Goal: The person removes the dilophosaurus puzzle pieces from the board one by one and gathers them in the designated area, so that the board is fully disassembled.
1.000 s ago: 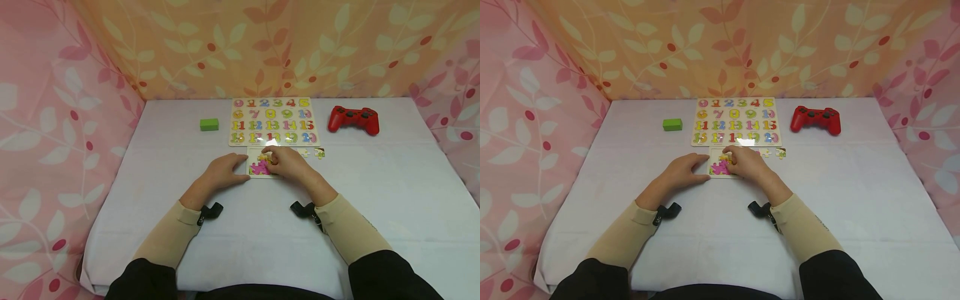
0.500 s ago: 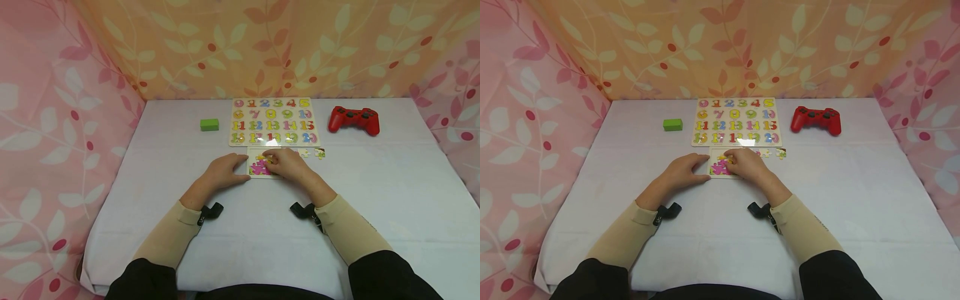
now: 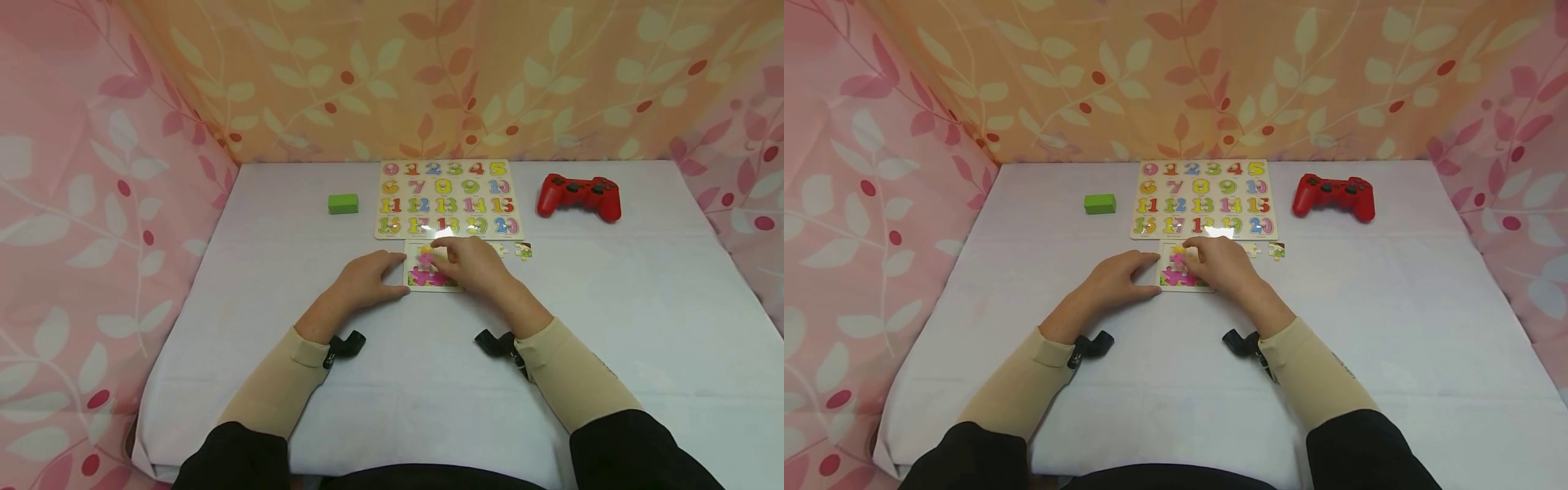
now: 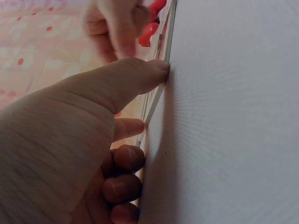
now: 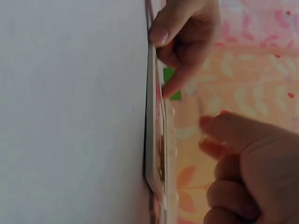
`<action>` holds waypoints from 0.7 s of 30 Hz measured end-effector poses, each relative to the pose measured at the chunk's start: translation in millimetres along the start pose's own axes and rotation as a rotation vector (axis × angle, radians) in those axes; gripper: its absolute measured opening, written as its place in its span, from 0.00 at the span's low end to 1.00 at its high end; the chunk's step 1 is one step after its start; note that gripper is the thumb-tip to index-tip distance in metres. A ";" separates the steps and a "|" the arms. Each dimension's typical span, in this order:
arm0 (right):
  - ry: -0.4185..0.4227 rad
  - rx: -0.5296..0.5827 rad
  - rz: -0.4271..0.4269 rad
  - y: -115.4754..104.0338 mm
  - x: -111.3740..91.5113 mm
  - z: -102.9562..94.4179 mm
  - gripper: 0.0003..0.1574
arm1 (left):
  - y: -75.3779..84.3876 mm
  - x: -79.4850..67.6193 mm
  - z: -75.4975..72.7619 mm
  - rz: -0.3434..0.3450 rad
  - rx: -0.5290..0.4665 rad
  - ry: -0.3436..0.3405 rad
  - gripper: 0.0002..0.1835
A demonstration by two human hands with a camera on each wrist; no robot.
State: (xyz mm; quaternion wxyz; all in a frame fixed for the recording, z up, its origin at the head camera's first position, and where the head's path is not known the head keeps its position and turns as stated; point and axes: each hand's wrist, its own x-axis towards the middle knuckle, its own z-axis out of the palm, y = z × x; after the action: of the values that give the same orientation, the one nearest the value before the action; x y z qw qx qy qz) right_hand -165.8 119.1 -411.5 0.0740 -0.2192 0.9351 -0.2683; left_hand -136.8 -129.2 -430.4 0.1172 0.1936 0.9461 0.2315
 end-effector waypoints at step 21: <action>0.282 0.042 -0.040 -22.7 -46.9 -85.9 0.21 | 2.1 -1.2 -0.2 -0.009 -0.012 -0.004 0.40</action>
State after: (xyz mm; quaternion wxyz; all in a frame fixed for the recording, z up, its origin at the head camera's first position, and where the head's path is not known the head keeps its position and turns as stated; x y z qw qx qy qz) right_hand -137.5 163.2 -325.8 -0.0590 -0.1964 0.9259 -0.3172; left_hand -135.1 -128.1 -429.1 0.1215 0.1892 0.9454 0.2361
